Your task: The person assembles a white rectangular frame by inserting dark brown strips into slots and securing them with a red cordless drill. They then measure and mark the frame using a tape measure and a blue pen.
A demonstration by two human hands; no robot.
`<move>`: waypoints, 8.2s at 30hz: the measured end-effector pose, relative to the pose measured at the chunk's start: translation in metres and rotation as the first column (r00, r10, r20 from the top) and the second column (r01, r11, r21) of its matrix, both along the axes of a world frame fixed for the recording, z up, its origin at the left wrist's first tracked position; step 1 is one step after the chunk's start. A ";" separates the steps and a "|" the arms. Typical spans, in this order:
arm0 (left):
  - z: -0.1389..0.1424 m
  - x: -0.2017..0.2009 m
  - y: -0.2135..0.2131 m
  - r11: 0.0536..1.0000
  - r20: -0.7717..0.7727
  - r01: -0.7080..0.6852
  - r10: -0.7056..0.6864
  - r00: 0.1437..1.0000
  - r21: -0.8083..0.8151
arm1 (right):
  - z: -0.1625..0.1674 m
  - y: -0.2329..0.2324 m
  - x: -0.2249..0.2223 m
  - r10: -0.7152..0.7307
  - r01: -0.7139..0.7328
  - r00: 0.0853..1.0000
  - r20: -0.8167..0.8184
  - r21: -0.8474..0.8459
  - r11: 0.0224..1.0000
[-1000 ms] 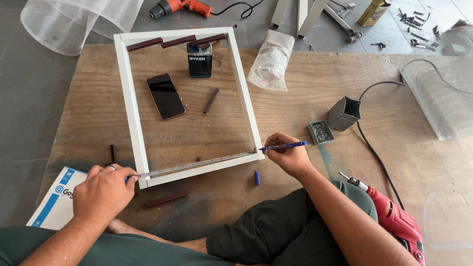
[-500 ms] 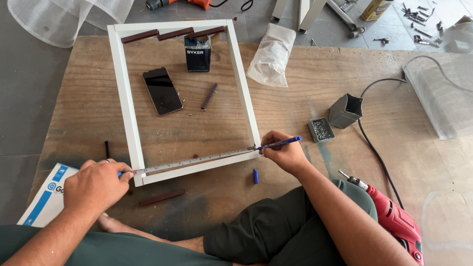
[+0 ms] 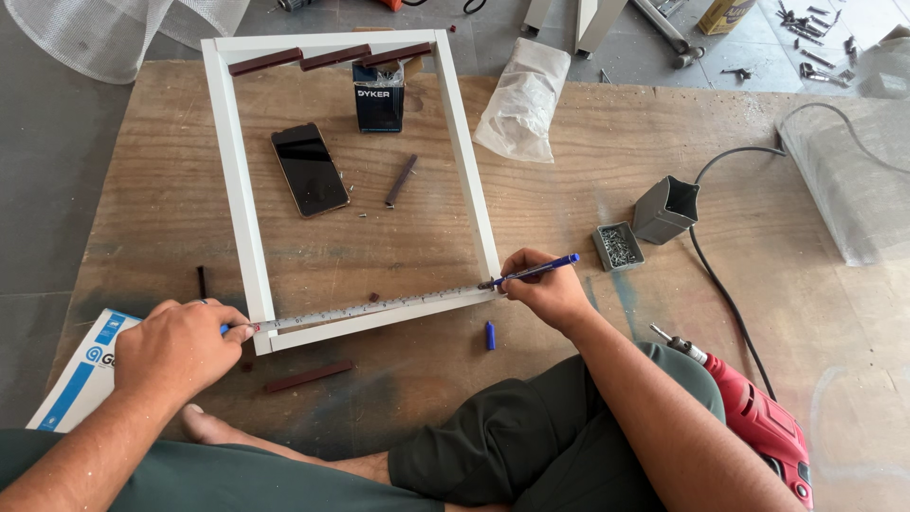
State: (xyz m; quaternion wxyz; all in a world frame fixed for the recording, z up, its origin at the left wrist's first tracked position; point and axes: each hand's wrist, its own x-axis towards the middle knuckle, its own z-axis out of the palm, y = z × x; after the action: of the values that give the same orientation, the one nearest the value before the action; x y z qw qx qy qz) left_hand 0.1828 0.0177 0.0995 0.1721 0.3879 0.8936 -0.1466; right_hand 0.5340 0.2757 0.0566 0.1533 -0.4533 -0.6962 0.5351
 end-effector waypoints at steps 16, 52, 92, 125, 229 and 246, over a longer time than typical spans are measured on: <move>0.001 0.003 0.002 1.000 -0.011 -0.010 0.010 1.000 0.004 | -0.009 0.002 0.002 0.018 -0.017 0.996 -0.083 0.017 1.000; 0.000 0.003 0.000 1.000 -0.019 0.017 -0.017 1.000 0.022 | 0.008 -0.009 -0.004 0.065 -0.084 0.992 0.107 0.184 0.979; -0.001 0.003 0.000 1.000 -0.031 0.024 -0.024 0.999 0.000 | 0.009 -0.011 -0.008 0.068 -0.106 0.982 0.179 0.216 0.970; 0.004 0.005 0.000 0.998 -0.018 0.028 -0.027 0.999 0.063 | 0.012 -0.051 -0.058 0.255 -0.264 0.965 0.067 0.275 0.924; 0.014 -0.053 -0.013 0.724 0.431 -0.536 0.355 0.830 0.435 | 0.066 -0.035 -0.022 -0.331 0.489 0.680 -0.654 0.068 0.870; 0.013 -0.090 -0.008 0.458 0.557 -0.813 0.594 0.581 0.359 | 0.013 -0.010 -0.024 -0.656 0.667 0.698 -0.286 -0.072 0.741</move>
State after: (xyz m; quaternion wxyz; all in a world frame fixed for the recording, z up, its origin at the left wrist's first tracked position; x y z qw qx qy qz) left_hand 0.0923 0.0098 0.1123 0.2472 0.0261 0.9234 0.2925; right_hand 0.5096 0.2657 0.0700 0.4450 -0.5854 -0.4658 0.4923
